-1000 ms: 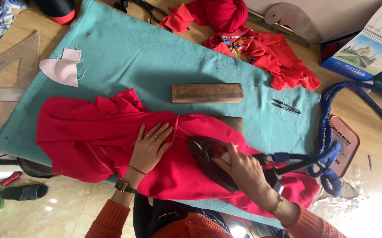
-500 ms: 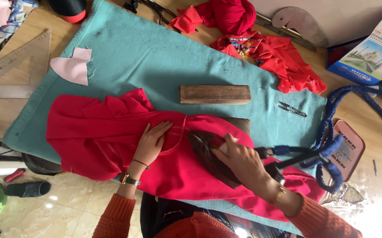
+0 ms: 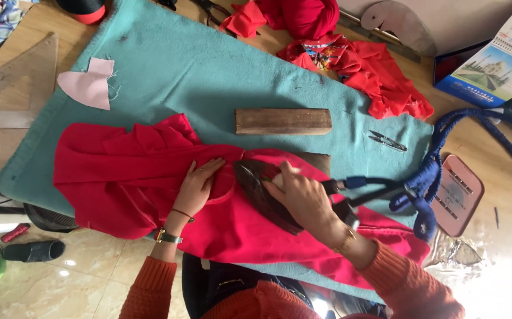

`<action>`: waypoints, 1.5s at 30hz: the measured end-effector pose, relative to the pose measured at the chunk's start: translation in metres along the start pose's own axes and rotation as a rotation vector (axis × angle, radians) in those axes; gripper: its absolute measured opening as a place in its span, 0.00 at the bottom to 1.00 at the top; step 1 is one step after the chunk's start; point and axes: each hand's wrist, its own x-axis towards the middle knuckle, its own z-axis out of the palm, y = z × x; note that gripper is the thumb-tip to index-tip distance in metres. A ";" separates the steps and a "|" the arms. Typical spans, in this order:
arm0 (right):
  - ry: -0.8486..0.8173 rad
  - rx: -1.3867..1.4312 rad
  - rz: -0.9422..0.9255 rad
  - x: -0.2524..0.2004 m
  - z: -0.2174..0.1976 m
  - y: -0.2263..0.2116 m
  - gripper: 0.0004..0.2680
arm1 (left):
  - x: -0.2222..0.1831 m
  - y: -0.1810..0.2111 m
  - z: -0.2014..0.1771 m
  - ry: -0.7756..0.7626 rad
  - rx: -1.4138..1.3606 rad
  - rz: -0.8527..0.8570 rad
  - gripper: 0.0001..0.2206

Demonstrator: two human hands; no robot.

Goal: Ironing a red garment using a steam iron and a wooden pressing block to flatten and set seams.

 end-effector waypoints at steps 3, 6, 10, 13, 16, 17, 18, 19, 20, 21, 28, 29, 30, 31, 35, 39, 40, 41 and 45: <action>-0.035 -0.041 0.015 -0.027 -0.010 0.023 0.21 | -0.001 0.001 -0.002 0.006 -0.056 0.009 0.25; -0.009 -0.057 0.060 -0.061 -0.004 0.061 0.20 | 0.001 0.004 -0.005 0.001 -0.113 0.003 0.24; -0.119 0.002 0.117 -0.098 -0.003 0.103 0.21 | 0.000 0.004 -0.007 -0.004 0.016 0.091 0.24; -0.159 0.059 0.180 -0.111 -0.008 0.109 0.18 | 0.001 0.006 -0.007 -0.009 0.007 0.083 0.24; -0.135 0.062 0.161 -0.103 -0.005 0.104 0.18 | 0.004 0.002 -0.005 -0.020 0.021 0.070 0.24; -0.101 0.066 0.118 -0.099 -0.003 0.100 0.19 | 0.005 -0.001 -0.004 -0.024 0.037 0.077 0.24; -0.102 0.068 0.121 -0.090 0.002 0.092 0.19 | 0.007 -0.002 -0.007 -0.027 0.038 0.078 0.24; -0.054 -0.009 0.056 -0.081 0.005 0.084 0.21 | 0.010 -0.001 -0.009 -0.057 0.055 0.057 0.24; -0.005 -0.086 -0.009 -0.071 0.009 0.077 0.22 | 0.013 -0.001 -0.011 -0.088 0.072 0.036 0.24; -0.008 -0.086 -0.010 -0.057 0.010 0.066 0.22 | 0.016 -0.005 -0.010 -0.088 0.070 0.033 0.24; 0.178 -0.020 -0.260 0.000 0.006 0.018 0.22 | 0.020 -0.006 -0.015 -0.128 0.100 0.040 0.23; 0.168 0.033 -0.284 -0.001 0.002 0.017 0.20 | 0.021 -0.007 -0.016 -0.121 0.077 0.054 0.23; 0.170 0.035 -0.281 -0.008 0.005 0.025 0.20 | 0.021 -0.007 -0.017 -0.123 0.080 0.056 0.23; 0.174 -0.028 -0.262 -0.014 0.009 0.031 0.22 | 0.021 -0.006 -0.018 -0.136 0.076 0.045 0.22; 0.035 -0.029 -0.206 -0.048 -0.001 0.063 0.22 | 0.023 -0.007 -0.020 -0.171 0.088 0.007 0.21; -0.103 0.006 -0.020 -0.090 0.004 0.109 0.24 | 0.035 -0.013 -0.023 -0.218 0.154 0.035 0.23; -0.181 0.076 0.021 -0.100 0.003 0.122 0.22 | 0.039 -0.013 -0.026 -0.196 0.179 0.146 0.23; -0.258 0.147 0.060 -0.110 0.002 0.135 0.20 | 0.042 -0.014 -0.028 -0.172 0.203 0.257 0.22; -0.215 0.104 0.169 -0.151 0.004 0.181 0.26 | 0.063 -0.013 -0.033 -0.376 0.373 -0.010 0.23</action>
